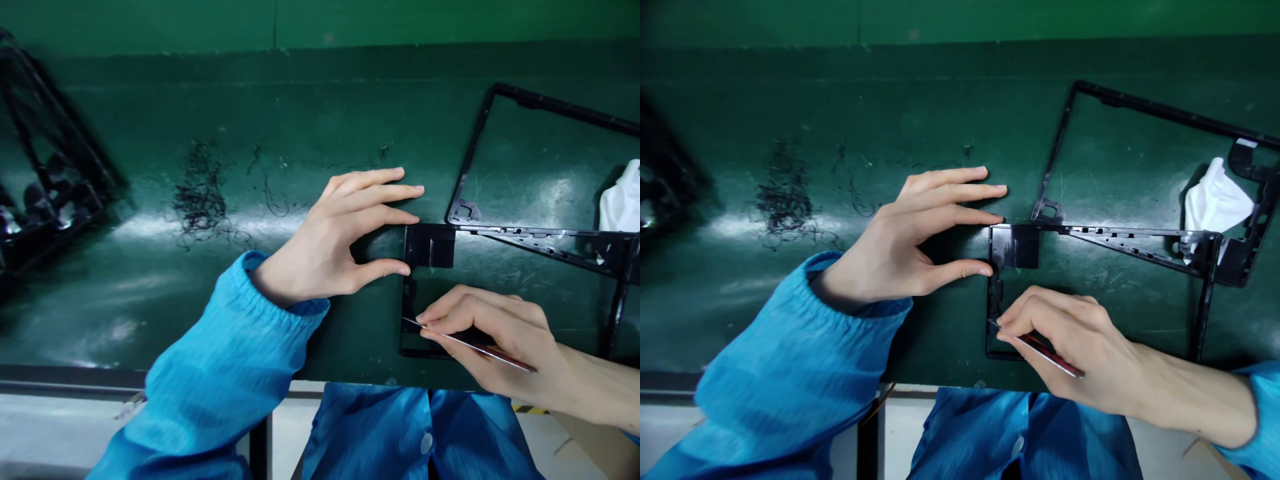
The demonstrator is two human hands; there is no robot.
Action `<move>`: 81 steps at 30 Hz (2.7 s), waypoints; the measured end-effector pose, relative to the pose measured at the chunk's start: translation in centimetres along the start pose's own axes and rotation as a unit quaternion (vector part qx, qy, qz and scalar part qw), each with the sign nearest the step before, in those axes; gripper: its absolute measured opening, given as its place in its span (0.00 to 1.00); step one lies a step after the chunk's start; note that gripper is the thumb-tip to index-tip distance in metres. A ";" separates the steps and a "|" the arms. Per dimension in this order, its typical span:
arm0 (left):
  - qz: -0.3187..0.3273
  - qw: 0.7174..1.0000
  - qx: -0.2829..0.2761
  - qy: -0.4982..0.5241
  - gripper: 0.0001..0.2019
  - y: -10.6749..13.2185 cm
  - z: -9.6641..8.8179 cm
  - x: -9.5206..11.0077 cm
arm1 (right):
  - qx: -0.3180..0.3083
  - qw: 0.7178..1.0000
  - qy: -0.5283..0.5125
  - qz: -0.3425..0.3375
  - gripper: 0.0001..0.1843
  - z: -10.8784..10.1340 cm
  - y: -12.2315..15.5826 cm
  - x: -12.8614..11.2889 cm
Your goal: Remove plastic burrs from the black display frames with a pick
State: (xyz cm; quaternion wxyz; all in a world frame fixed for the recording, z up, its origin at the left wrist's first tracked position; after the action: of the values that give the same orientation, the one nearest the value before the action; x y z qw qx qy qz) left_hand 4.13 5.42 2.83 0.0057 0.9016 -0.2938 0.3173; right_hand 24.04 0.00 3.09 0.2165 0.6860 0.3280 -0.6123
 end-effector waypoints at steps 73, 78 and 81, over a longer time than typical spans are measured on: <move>0.027 0.999 0.013 -0.014 0.22 0.2 -0.1 0.3 | -0.004 1.000 -0.009 0.010 0.09 -0.1 -0.1 0.0; 0.025 1.000 0.010 -0.010 0.22 0.1 0.0 0.2 | 0.005 1.000 -0.022 0.000 0.08 -0.1 0.0 0.0; 0.020 1.000 0.008 -0.009 0.22 0.1 0.0 0.2 | 0.003 1.000 -0.020 0.000 0.08 0.1 0.0 0.1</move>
State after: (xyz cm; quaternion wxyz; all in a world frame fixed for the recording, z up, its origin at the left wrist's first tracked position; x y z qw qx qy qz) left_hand 4.15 5.23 2.94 -0.0103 0.8984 -0.3089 0.3121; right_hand 23.92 -0.03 2.97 0.2205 0.6741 0.3216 -0.6273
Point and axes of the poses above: each hand's wrist, its own y-axis away from the middle knuckle, its own z-axis out of the palm, x = y × z, the point moved 6 cm from there along -y, towards the middle knuckle, and after that the axes turned 3 degrees about -y, right-handed, at the moved point
